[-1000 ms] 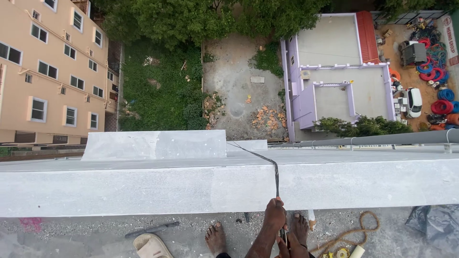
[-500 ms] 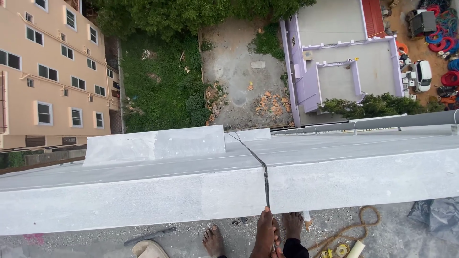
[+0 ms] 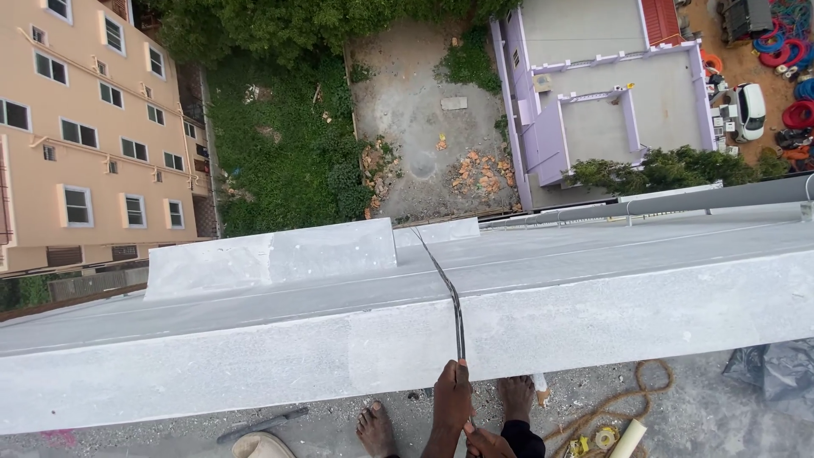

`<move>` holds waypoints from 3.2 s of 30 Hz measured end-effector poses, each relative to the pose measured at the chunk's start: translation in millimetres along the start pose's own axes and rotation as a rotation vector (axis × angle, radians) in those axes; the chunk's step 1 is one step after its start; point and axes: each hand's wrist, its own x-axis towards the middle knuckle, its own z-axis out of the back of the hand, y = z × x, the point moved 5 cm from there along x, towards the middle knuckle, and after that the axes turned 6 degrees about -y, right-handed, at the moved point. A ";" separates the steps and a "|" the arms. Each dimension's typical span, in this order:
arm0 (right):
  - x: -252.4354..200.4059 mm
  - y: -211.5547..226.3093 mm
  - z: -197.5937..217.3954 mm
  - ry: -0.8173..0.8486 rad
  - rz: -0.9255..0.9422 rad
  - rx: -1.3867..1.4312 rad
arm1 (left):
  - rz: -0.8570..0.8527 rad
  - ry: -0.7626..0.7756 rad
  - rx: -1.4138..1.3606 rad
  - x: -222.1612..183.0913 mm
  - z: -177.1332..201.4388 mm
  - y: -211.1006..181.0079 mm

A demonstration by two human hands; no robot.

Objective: The person twists a length of binding wire around the edge of a white formwork beam on a rooftop, securing it in place. They then hold a separate wire piece and bend it by hand, working along the ledge.

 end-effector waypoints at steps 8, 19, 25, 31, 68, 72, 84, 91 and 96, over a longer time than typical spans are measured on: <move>-88.0 239.3 -55.0 -0.007 0.272 -0.637 | -0.210 -0.199 0.504 34.0 8.8 -33.2; -93.6 303.3 -78.6 0.117 -0.024 0.066 | 0.132 -0.100 0.093 95.0 16.2 -14.7; -100.3 361.9 -75.3 -0.010 0.238 -0.553 | 0.261 -0.099 -0.287 125.9 20.5 8.5; -75.2 377.7 -55.9 -0.290 0.239 -0.932 | 0.134 -0.224 0.159 117.6 46.4 -30.1; -95.4 257.8 -114.6 0.188 0.382 -1.028 | 0.220 0.101 -0.599 126.4 38.1 16.7; -104.5 251.0 -122.3 0.184 0.501 -1.046 | 0.177 0.248 -0.873 87.0 38.4 3.2; -101.5 329.8 -110.7 -0.152 -0.041 0.836 | 0.191 -0.007 -0.728 73.1 66.3 -26.1; -48.7 335.4 -130.9 -0.292 0.072 0.968 | -0.413 -0.279 0.366 32.5 86.7 -103.0; -40.1 354.2 -132.9 -0.241 0.165 0.792 | -0.869 -0.426 0.804 65.5 128.6 -101.6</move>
